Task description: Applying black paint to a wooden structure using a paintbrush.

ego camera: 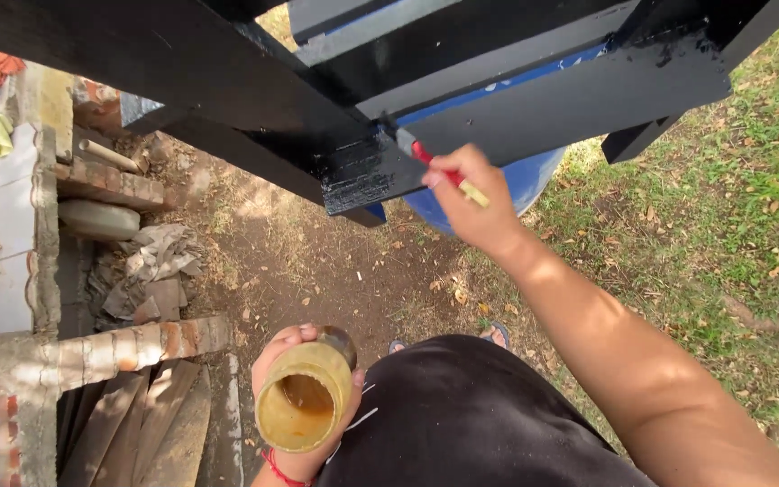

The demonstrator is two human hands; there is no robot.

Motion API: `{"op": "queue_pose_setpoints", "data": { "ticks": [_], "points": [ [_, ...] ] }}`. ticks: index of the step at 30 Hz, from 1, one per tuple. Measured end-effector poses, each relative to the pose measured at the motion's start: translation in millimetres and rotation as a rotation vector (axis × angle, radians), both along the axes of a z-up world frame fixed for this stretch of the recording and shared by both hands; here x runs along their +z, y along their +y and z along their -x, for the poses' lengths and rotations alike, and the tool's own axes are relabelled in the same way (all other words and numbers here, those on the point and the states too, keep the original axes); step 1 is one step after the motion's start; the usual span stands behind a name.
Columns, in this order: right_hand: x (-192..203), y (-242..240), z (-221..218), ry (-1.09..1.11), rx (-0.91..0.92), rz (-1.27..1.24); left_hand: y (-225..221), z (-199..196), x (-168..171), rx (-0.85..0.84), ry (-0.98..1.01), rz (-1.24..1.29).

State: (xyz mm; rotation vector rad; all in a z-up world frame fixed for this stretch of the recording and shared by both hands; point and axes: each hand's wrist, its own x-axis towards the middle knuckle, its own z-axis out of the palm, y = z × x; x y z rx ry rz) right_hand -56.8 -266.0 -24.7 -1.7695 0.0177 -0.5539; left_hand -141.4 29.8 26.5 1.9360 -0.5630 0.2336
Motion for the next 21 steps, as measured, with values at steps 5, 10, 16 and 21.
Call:
{"op": "queue_pose_setpoints", "data": {
  "ticks": [5,10,16,21],
  "points": [
    [-5.4,10.1,-18.6,-0.005,-0.205,-1.076,-1.9,0.2,6.6,0.002,0.090,-0.032],
    [-5.7,-7.2,-14.8,-0.095,-0.236,-1.535,-2.4,0.2,9.9,0.010,0.068,-0.045],
    [2.1,0.4,20.2,-0.218,-0.510,-0.948,-4.0,5.4,12.0,-0.006,-0.048,-0.002],
    [0.1,-7.0,19.5,-0.516,-0.375,-0.047,-3.0,10.1,13.3,0.026,-0.057,0.040]
  ]
}}
